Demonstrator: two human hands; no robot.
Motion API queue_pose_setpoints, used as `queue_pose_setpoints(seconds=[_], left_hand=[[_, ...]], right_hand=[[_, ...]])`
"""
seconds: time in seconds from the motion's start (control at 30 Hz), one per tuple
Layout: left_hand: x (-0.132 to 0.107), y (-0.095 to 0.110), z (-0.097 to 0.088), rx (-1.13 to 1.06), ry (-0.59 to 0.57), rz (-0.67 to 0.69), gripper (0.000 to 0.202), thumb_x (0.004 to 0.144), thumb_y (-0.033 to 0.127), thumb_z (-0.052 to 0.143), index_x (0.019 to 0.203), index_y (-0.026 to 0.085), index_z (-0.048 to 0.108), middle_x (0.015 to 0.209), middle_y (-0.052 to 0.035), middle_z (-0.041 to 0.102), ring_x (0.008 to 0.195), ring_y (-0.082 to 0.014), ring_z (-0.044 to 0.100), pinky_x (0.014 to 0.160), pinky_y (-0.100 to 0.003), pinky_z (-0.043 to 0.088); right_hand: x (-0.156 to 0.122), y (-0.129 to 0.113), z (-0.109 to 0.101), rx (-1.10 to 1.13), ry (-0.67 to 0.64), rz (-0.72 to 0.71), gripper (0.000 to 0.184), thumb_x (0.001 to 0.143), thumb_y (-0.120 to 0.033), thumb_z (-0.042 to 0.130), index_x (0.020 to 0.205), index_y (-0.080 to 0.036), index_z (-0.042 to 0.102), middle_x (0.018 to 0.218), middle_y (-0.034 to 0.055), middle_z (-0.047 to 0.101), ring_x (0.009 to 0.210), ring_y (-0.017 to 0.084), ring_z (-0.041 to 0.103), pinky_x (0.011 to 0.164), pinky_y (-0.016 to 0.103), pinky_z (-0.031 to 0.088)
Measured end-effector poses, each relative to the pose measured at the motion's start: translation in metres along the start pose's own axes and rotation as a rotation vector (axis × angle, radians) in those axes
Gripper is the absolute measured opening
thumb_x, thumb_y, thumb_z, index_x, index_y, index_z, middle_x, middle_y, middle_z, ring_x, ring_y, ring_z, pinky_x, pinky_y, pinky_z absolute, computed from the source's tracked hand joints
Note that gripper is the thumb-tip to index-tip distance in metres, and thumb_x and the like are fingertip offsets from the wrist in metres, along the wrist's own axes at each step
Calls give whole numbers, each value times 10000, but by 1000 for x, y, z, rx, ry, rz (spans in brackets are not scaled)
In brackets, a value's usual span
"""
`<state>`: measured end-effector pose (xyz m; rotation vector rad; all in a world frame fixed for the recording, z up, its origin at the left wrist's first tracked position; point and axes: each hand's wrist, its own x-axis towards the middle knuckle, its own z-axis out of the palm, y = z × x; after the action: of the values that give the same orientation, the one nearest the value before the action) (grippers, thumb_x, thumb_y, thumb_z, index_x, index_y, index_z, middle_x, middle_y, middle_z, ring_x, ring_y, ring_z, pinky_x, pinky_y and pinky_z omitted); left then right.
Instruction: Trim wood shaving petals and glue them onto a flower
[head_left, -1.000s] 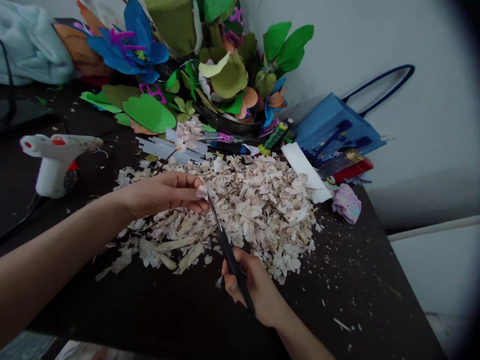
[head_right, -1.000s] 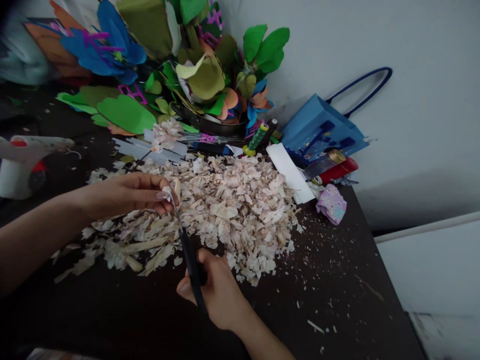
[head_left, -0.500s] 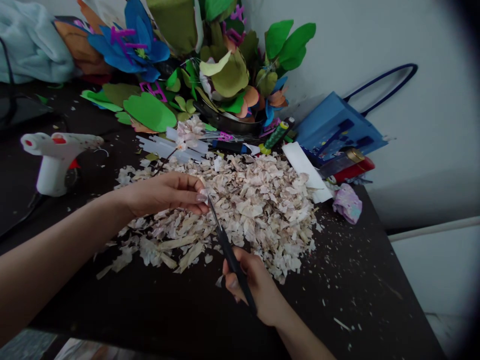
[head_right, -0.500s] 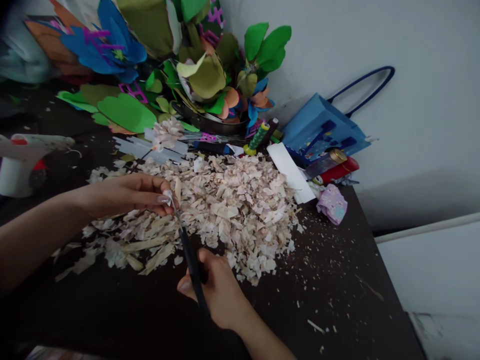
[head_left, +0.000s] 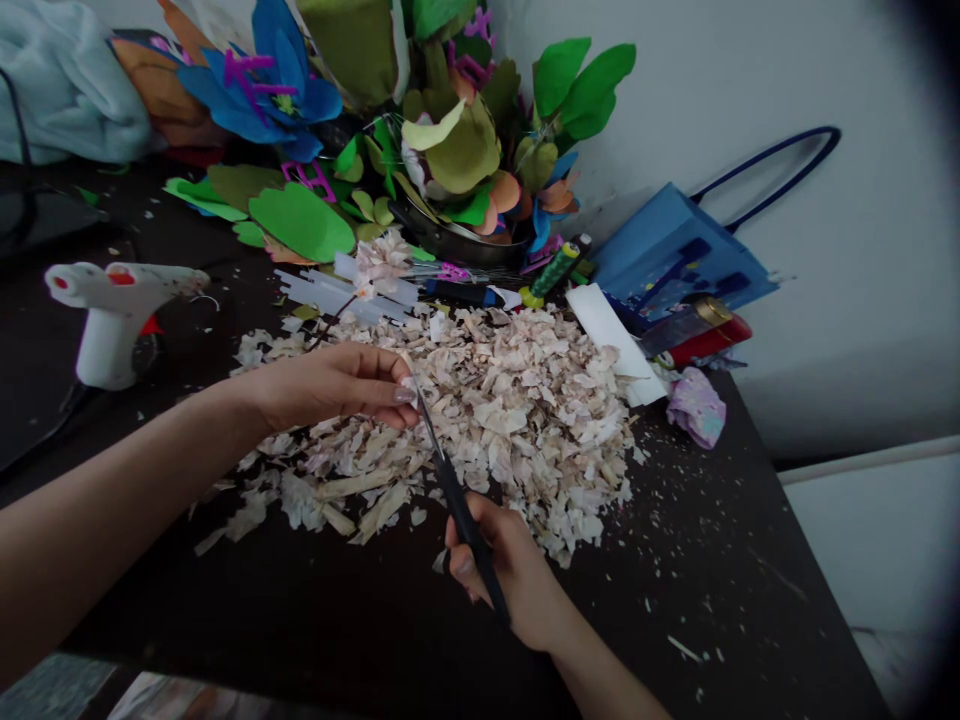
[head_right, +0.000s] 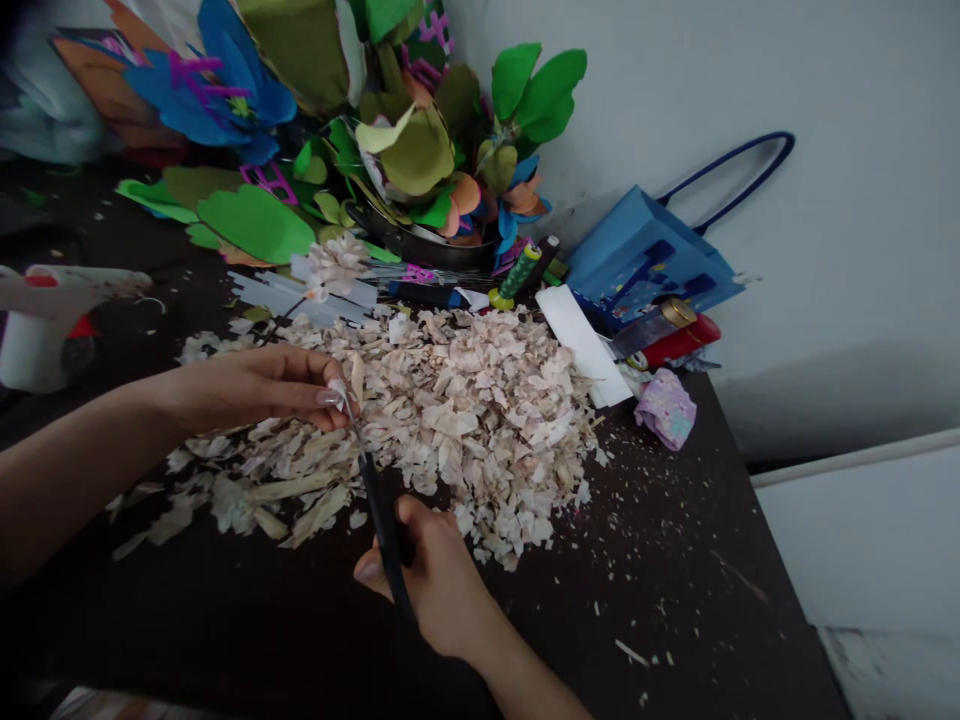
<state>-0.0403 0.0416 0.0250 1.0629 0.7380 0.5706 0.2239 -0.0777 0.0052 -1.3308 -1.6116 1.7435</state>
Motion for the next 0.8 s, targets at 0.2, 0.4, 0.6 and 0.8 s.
queue_pose_setpoints(seconds=[0.2, 0.4, 0.6, 0.8], left_hand=[[-1, 1, 3, -2, 19, 5, 151, 784, 273, 839, 815, 182, 722, 874, -24, 807, 805, -128, 753, 762, -188, 609], [0, 2, 4, 9, 36, -3, 148, 784, 258, 829, 806, 184, 703, 859, -21, 800, 799, -133, 753, 761, -203, 612], [0, 0, 0, 35, 19, -7, 141, 802, 278, 815, 822, 193, 704, 883, -26, 801, 809, -140, 749, 795, -230, 608], [-2, 2, -5, 77, -10, -24, 147, 801, 308, 814, 834, 200, 720, 892, -30, 797, 817, -154, 745, 817, -253, 605]], right_hand=[[0, -1, 0, 11, 4, 8, 559, 791, -752, 657, 800, -210, 520, 596, -33, 531, 541, 133, 538, 507, 231, 406], [0, 0, 0, 30, 12, 37, 506, 799, -674, 706, 780, -200, 530, 646, -24, 558, 499, 98, 463, 461, 215, 354], [0, 2, 0, 82, 10, 50, 475, 782, -631, 745, 783, -202, 543, 621, -40, 528, 481, 96, 451, 444, 212, 345], [0, 1, -2, 89, -26, 52, 450, 808, -602, 742, 762, -201, 542, 586, -55, 495, 460, 90, 438, 434, 208, 327]])
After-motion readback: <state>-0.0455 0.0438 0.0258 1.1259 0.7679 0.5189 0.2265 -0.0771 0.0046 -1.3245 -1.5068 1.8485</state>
